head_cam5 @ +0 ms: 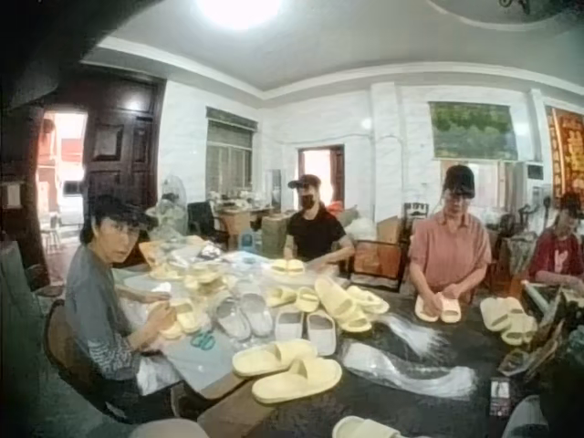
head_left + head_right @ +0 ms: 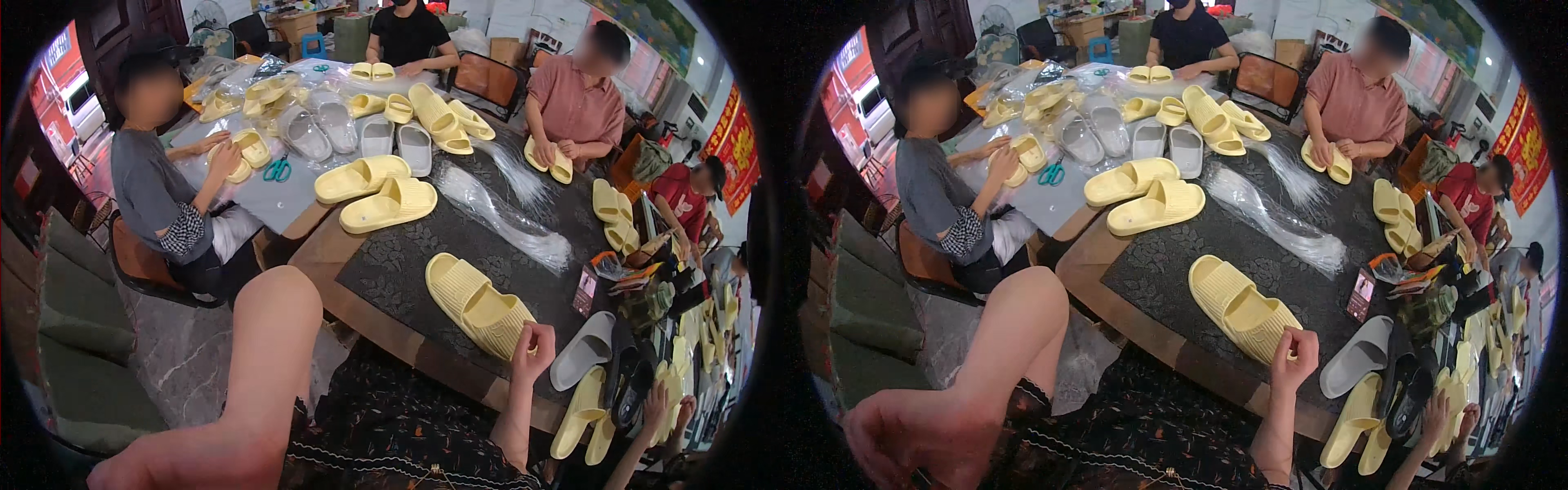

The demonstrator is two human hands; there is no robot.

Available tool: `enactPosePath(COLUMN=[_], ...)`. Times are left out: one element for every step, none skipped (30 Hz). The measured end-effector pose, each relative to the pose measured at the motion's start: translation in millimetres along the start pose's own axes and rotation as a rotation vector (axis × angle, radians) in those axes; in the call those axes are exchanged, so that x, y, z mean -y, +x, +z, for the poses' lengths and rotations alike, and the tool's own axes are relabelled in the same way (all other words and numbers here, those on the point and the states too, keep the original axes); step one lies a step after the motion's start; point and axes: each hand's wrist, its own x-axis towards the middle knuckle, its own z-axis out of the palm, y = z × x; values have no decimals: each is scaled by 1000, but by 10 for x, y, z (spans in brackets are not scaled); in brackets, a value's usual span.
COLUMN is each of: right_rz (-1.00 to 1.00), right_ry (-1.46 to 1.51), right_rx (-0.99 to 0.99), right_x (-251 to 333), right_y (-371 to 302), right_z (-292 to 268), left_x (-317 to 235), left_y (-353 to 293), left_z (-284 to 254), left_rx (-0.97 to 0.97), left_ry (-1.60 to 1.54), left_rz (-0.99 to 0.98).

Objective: The person attaches pairs of slippers together by threading and fastening plastic tag fasteners through them by hand.

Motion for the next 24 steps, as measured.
enactPosePath(right_rz=[6,-12,-2,-14,10,35,1,11,62,97,78,67,81,94,89,101,111,105,115,130,134,127,156,182], right_ry=[-23,2,21,43,25,6,6,-28,-116,-136,-121,-115,-139,-164,-165,-196,-227,-232,-271,-313,-355,-354,-351,-346], right_rx=[0,24,42,55,53,50,82,66,77,111,178,181,213,243,240,265,291,288,284,279,289,291,277,268], right_x=[-8,64,65,63,66,49,89,28,-22,33,180,228,250,267,281,289,293,282,256,241,241,225,193,185], right_y=[-11,11,11,0,-13,-28,-26,-61,-92,-83,-21,-10,-7,-5,-5,-1,0,-9,-10,-13,5,30,36,35], right_z=[-28,23,51,55,18,-13,33,-24,-90,-106,-46,-21,3,21,45,81,113,127,157,166,169,171,173,181], left_x=[15,8,99,142,41,58,-11,59,137,184,168,207,239,328,354,314,230,161,121,120,127,153,251,291], left_y=[-39,31,-56,-136,-226,-361,-371,-682,-1040,-1201,-1230,-1424,-1649,-1927,-2332,-2731,-3116,-3406,-3604,-3655,-3705,-3761,-3634,-3548], left_z=[-68,-26,-15,-16,17,-50,-66,-106,-122,-155,-280,-385,-315,-323,-328,-343,-349,-354,-390,-391,-399,-407,-363,-352], left_rx=[39,81,32,-15,-88,-68,-7,-125,-242,-215,45,259,300,468,547,545,724,905,896,1020,1143,1136,1163,1186], left_ry=[-72,-42,-132,-223,117,209,330,311,281,292,414,488,607,684,766,767,973,1176,1184,1111,1032,1039,948,860], left_rz=[-37,-19,28,75,40,-23,-62,-237,-417,-410,-584,-780,-1063,-1178,-1314,-1307,-1403,-1489,-1482,-1604,-1724,-1723,-1801,-1880])
